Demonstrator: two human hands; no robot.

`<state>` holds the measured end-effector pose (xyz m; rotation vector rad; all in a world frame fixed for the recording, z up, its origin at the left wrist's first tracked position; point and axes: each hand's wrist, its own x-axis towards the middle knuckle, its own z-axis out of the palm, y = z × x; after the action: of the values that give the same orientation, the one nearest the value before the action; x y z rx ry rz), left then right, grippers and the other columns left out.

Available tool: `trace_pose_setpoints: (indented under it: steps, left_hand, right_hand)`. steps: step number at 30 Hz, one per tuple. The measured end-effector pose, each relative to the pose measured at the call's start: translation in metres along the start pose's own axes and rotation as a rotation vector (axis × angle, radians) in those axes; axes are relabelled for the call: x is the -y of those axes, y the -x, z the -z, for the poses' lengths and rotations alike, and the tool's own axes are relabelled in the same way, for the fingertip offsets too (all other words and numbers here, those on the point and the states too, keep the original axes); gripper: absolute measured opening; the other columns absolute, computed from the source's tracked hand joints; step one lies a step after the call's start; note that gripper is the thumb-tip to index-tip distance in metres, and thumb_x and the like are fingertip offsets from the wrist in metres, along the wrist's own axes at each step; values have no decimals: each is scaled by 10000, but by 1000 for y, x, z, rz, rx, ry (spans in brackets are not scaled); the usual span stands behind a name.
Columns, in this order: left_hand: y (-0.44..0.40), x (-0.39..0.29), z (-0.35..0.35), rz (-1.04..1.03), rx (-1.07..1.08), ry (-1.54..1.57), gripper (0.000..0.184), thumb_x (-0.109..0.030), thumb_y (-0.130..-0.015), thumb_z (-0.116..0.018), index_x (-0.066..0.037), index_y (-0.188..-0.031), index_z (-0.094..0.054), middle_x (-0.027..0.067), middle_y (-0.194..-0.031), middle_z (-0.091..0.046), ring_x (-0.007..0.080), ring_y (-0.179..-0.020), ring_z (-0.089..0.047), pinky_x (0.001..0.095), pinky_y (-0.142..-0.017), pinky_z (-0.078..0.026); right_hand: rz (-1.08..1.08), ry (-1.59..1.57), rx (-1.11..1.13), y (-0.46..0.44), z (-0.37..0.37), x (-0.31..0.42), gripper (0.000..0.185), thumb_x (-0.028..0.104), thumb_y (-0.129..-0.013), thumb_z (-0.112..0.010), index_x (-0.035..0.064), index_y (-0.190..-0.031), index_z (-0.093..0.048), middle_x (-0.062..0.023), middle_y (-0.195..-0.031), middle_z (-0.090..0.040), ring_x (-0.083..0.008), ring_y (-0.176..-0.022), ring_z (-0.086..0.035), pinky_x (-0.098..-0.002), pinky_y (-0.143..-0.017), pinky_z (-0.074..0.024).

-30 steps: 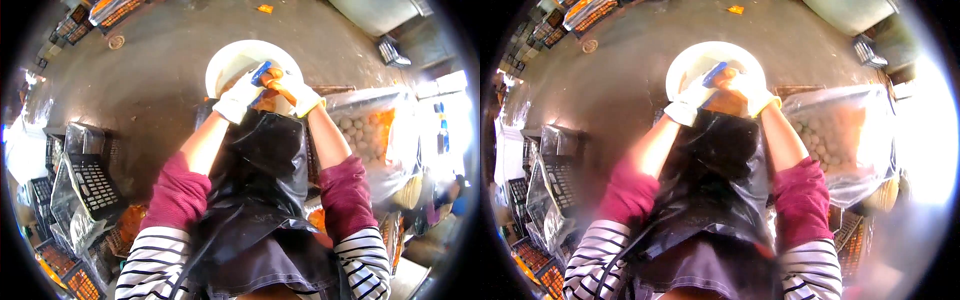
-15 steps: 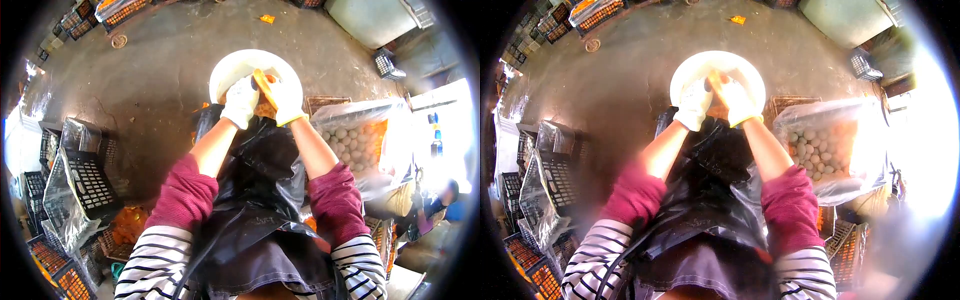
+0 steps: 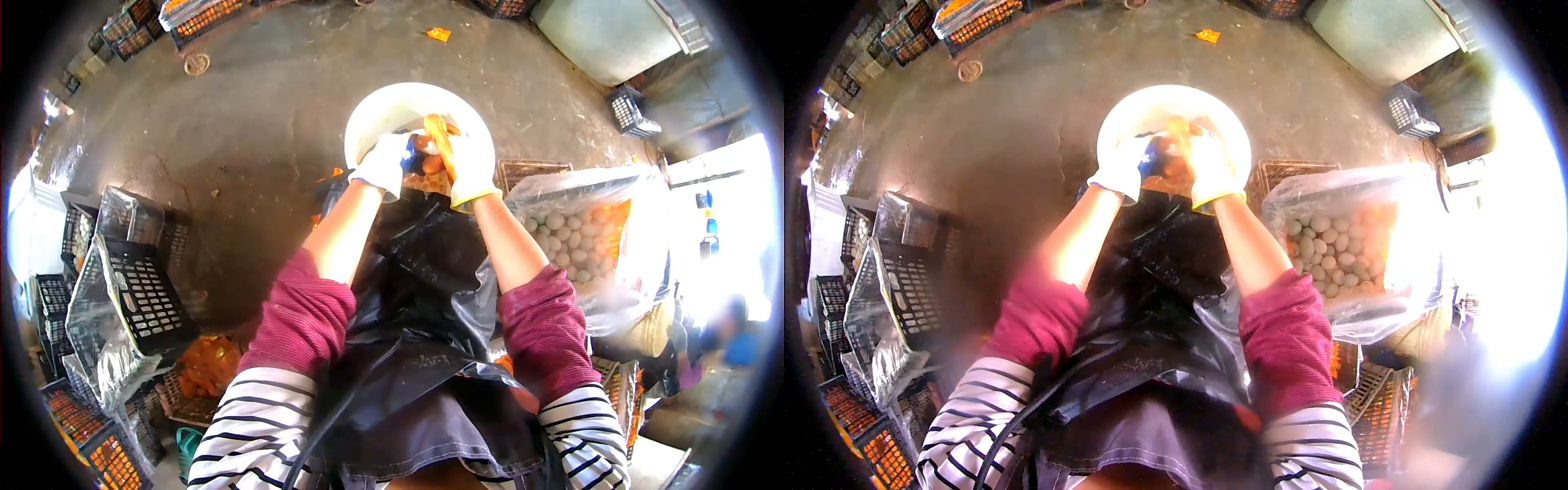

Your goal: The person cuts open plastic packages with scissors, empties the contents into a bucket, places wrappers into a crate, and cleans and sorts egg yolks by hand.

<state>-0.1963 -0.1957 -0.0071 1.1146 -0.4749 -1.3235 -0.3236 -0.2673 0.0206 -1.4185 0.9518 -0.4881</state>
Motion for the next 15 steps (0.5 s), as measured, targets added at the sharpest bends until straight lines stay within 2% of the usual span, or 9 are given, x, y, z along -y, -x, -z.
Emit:
trace_pose_setpoints:
  steps: [2, 5, 8, 9, 11, 12, 14, 15]
  left_hand:
    - [-8, 8, 7, -8, 4, 82, 225, -162, -902, -557, -3, -1054, -606, 47, -951, -610, 136, -869, -565, 224, -744, -499]
    - [-20, 19, 11, -115, 47, 80, 237, -179, -888, -580, -12, -1053, -613, 43, -960, -609, 127, -857, -561, 215, -718, -490]
    - [-13, 17, 2, -208, 24, 15, 228, -182, -876, -593, -20, -1035, -612, 36, -941, -606, 122, -834, -553, 227, -695, -484]
    - [-10, 15, -4, -134, 47, 245, 203, -166, -884, -571, -23, -1026, -602, 30, -917, -599, 118, -814, -542, 236, -700, -478]
    - [-19, 26, 2, -139, 57, 160, 287, -202, -933, -487, -22, -1152, -535, 66, -1043, -578, 145, -957, -537, 250, -834, -456]
    - [-22, 27, 4, -140, 61, 118, 330, -220, -957, -444, -22, -1214, -502, 83, -1106, -568, 158, -1029, -535, 257, -901, -445]
    - [-30, 16, 13, -133, 159, -529, 348, -240, -959, -438, -42, -1241, -482, 89, -1163, -542, 173, -1052, -528, 267, -925, -436]
    - [-25, 8, 10, -99, 145, -569, 357, -256, -960, -433, -52, -1250, -478, 91, -1185, -533, 184, -1066, -523, 279, -933, -434]
  right_hand:
    - [31, -172, -87, 1, -5, 1, 280, 210, -840, -614, 64, -1078, -600, -81, -849, -639, -187, -623, -596, -348, -443, -523]
    - [-18, -269, -111, -11, -7, -3, 221, 213, -849, -601, 55, -1001, -632, -84, -856, -642, -190, -586, -559, -343, -459, -510]
    - [70, -138, 4, -27, -3, -16, 274, 267, -873, -570, 59, -1047, -609, -91, -874, -647, -190, -570, -536, -338, -462, -492]
    - [83, -169, -9, -27, -4, -16, 298, 286, -881, -558, 59, -1070, -596, -91, -885, -651, -191, -595, -552, -337, -487, -496]
    - [111, -231, -36, -24, -10, -12, 348, 323, -895, -532, 58, -1117, -571, -91, -908, -659, -192, -646, -584, -333, -536, -504]
    - [70, -64, -45, -16, -14, 3, 372, 331, -898, -524, 54, -1146, -551, -93, -930, -658, -199, -697, -596, -335, -585, -507]
    - [-13, 269, -62, -1, -20, 33, 424, 346, -903, -508, 46, -1203, -511, -98, -974, -658, -214, -798, -620, -339, -684, -514]
    - [170, 637, -140, -9, -15, 21, 406, 345, -890, -525, 41, -1158, -541, -91, -960, -649, -198, -812, -607, -324, -717, -493]
